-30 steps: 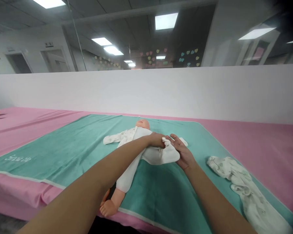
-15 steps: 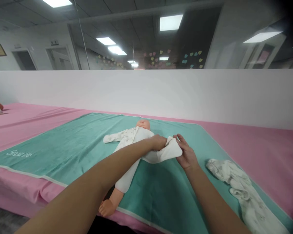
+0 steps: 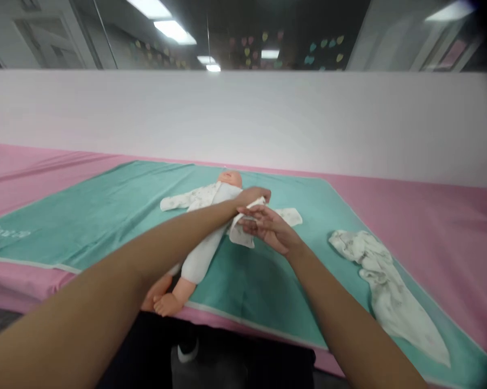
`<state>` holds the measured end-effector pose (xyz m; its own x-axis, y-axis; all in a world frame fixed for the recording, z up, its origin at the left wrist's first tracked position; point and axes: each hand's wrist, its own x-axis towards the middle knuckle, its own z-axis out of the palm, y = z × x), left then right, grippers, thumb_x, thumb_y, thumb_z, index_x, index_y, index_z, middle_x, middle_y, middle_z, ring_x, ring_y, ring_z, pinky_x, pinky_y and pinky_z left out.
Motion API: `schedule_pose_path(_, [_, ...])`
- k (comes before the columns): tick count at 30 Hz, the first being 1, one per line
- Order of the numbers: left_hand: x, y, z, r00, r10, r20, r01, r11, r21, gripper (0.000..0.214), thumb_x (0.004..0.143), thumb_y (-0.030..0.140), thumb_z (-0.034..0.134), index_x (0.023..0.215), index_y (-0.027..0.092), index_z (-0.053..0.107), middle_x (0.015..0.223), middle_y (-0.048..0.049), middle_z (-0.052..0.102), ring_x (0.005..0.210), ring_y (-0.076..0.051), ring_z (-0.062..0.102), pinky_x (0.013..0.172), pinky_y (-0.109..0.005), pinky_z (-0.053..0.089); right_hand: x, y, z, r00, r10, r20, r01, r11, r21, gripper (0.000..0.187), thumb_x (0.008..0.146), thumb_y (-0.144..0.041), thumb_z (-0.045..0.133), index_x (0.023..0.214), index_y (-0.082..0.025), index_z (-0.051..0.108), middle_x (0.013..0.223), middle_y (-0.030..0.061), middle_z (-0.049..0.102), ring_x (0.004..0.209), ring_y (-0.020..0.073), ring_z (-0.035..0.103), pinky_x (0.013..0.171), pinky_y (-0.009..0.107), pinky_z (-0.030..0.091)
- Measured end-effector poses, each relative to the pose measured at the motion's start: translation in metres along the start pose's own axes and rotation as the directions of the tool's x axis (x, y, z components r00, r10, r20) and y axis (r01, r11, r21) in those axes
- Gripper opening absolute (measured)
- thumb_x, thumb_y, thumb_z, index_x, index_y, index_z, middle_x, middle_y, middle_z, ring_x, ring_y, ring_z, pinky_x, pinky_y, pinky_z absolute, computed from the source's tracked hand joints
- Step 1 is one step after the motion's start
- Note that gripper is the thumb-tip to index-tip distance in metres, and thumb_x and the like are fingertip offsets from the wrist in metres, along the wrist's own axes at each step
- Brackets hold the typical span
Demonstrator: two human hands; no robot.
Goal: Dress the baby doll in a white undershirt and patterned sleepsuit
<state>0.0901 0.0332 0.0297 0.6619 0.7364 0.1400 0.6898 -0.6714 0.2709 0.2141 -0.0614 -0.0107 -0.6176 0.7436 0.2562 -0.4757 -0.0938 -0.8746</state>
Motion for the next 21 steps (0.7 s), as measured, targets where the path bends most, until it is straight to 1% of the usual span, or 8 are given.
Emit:
schedule_pose_path(3, [-0.015, -0.008, -0.007, 0.987, 0.079, -0.137, -0.094, 0.990, -0.108, 0.010, 0.071, 0.015, 0.047, 0.075, 0.011, 0.056, 0.080, -0.0047, 0.062, 0.075, -0.015, 0.056, 0.069, -0.027, 0.043, 0.001, 0.004, -0.008, 0.997, -0.026, -0.066, 0.025, 0.999, -0.027, 0.023, 0.072, -0.030, 0.064, 0.093, -0.023, 0.056, 0.112, 0.0029, 0.059, 0.093, 0.0163, 0.060, 0.083, 0.032, 0.049])
schedule_pose_path(6, [-0.042, -0.014, -0.015, 0.984, 0.103, -0.146, -0.128, 0.977, -0.172, 0.006, 0.067, 0.016, 0.057, 0.069, 0.012, 0.052, 0.079, -0.0028, 0.062, 0.072, -0.013, 0.053, 0.069, -0.027, 0.042, 0.002, 0.008, -0.021, 0.979, -0.075, -0.189, 0.061, 0.995, -0.082, 0.021, 0.071, -0.033, 0.064, 0.089, -0.024, 0.055, 0.098, -0.0006, 0.063, 0.081, 0.0135, 0.060, 0.075, 0.030, 0.051])
schedule_pose_path(9, [-0.071, -0.018, -0.025, 0.990, 0.078, -0.121, -0.094, 0.986, -0.135, 0.004, 0.070, 0.018, 0.057, 0.069, 0.016, 0.054, 0.076, -0.0014, 0.061, 0.074, -0.013, 0.049, 0.073, -0.029, 0.041, 0.004, 0.014, -0.031, 0.958, -0.053, -0.281, 0.003, 0.985, -0.174, 0.017, 0.073, -0.032, 0.061, 0.086, -0.024, 0.054, 0.096, -0.0010, 0.063, 0.081, 0.0127, 0.059, 0.073, 0.028, 0.051])
schedule_pose_path(12, [-0.093, -0.026, -0.033, 0.991, 0.067, -0.115, -0.059, 0.996, 0.074, 0.003, 0.071, 0.021, 0.056, 0.073, 0.021, 0.058, 0.072, -0.0002, 0.059, 0.078, -0.016, 0.046, 0.076, -0.030, 0.040, 0.005, 0.020, -0.031, 0.967, -0.009, -0.254, -0.046, 0.976, -0.212, 0.014, 0.074, -0.030, 0.060, 0.084, -0.023, 0.055, 0.097, 0.0000, 0.062, 0.080, 0.0120, 0.059, 0.072, 0.027, 0.051])
schedule_pose_path(14, [-0.103, -0.032, -0.036, 0.985, 0.048, -0.166, -0.014, 0.979, 0.203, 0.007, 0.071, 0.019, 0.054, 0.075, 0.022, 0.059, 0.074, 0.0000, 0.058, 0.076, -0.016, 0.045, 0.073, -0.029, 0.040, 0.005, 0.024, -0.028, 0.974, 0.010, -0.227, -0.067, 0.967, -0.245, 0.014, 0.074, -0.031, 0.062, 0.083, -0.022, 0.055, 0.095, 0.0005, 0.062, 0.079, 0.0130, 0.060, 0.071, 0.028, 0.051])
schedule_pose_path(18, [-0.114, -0.030, -0.030, 0.927, 0.049, -0.371, 0.015, 0.986, 0.166, 0.017, 0.076, 0.011, 0.042, 0.081, 0.017, 0.058, 0.081, -0.0007, 0.057, 0.073, -0.013, 0.046, 0.068, -0.028, 0.039, 0.005, 0.030, -0.019, 0.978, 0.087, -0.189, -0.143, 0.940, -0.309, 0.019, 0.072, -0.036, 0.065, 0.084, -0.023, 0.057, 0.084, 0.0013, 0.062, 0.079, 0.0176, 0.061, 0.071, 0.034, 0.052])
schedule_pose_path(20, [-0.119, -0.019, -0.024, 0.924, 0.115, -0.364, -0.046, 0.980, 0.194, 0.019, 0.074, 0.009, 0.041, 0.082, 0.014, 0.057, 0.082, -0.0022, 0.057, 0.079, -0.015, 0.049, 0.072, -0.028, 0.040, 0.005, 0.031, -0.016, 0.975, 0.154, -0.163, -0.200, 0.926, -0.321, 0.020, 0.073, -0.036, 0.064, 0.086, -0.022, 0.059, 0.083, 0.0022, 0.062, 0.079, 0.0191, 0.061, 0.071, 0.036, 0.052])
schedule_pose_path(21, [-0.122, -0.013, -0.021, 0.934, 0.178, -0.311, -0.101, 0.964, 0.246, 0.020, 0.073, 0.008, 0.041, 0.082, 0.014, 0.058, 0.083, -0.0027, 0.057, 0.083, -0.016, 0.050, 0.074, -0.029, 0.040, 0.005, 0.031, -0.016, 0.971, 0.181, -0.154, -0.223, 0.918, -0.327, 0.021, 0.073, -0.035, 0.064, 0.088, -0.021, 0.059, 0.084, 0.0026, 0.063, 0.080, 0.0191, 0.061, 0.071, 0.035, 0.052])
